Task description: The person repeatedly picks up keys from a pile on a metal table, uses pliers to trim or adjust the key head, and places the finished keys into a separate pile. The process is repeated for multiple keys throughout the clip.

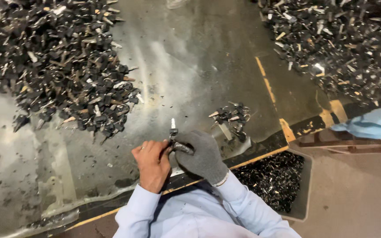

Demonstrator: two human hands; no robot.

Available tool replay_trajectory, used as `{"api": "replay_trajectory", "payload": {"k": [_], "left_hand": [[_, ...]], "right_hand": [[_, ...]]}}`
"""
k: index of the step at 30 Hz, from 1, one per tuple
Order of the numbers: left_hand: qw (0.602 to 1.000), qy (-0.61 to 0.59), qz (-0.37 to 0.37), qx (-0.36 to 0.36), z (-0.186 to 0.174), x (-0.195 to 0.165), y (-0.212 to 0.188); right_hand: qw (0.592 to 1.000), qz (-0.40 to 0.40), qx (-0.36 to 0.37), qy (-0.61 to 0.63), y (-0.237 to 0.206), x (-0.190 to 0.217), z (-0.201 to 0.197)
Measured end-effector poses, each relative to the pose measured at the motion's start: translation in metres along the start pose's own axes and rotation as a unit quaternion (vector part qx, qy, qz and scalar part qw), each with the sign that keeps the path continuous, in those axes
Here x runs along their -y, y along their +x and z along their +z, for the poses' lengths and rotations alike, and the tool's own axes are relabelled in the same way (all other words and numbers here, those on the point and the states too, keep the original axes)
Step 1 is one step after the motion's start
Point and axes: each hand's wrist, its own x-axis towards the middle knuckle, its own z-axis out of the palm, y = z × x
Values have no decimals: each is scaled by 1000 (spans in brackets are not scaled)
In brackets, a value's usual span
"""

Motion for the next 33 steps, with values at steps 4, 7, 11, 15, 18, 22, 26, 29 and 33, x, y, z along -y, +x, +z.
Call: {"api": "replay_trajectory", "payload": {"k": [4,7,11,15,18,22,26,29,33], "left_hand": [[999,-28,-2,40,-4,5,5],[999,-16,14,43,-5,8,5],[1000,-6,11,23,-1,8,2],[999,-27,-37,11,2,5,-3],[1000,-14,-13,15,-1,6,-2],[997,-42,-2,59,-6,10,1],[997,-42,13,62,-2,13,2],[998,-30,15,49,1,14,-1],[999,-32,-5,19,5,14,-4]], "right_hand": [[999,-22,8,-29,0,5,11],[993,-45,46,-97,2,7,20],[995,-31,38,-88,1,2,23],[998,-34,-5,-60,-7,-1,16],[998,4,31,-55,-7,0,12],[994,-26,77,-70,0,3,10],[982,-81,90,-144,3,6,15],[964,-79,141,-211,6,5,22],[970,-76,113,-202,8,3,23]]}}
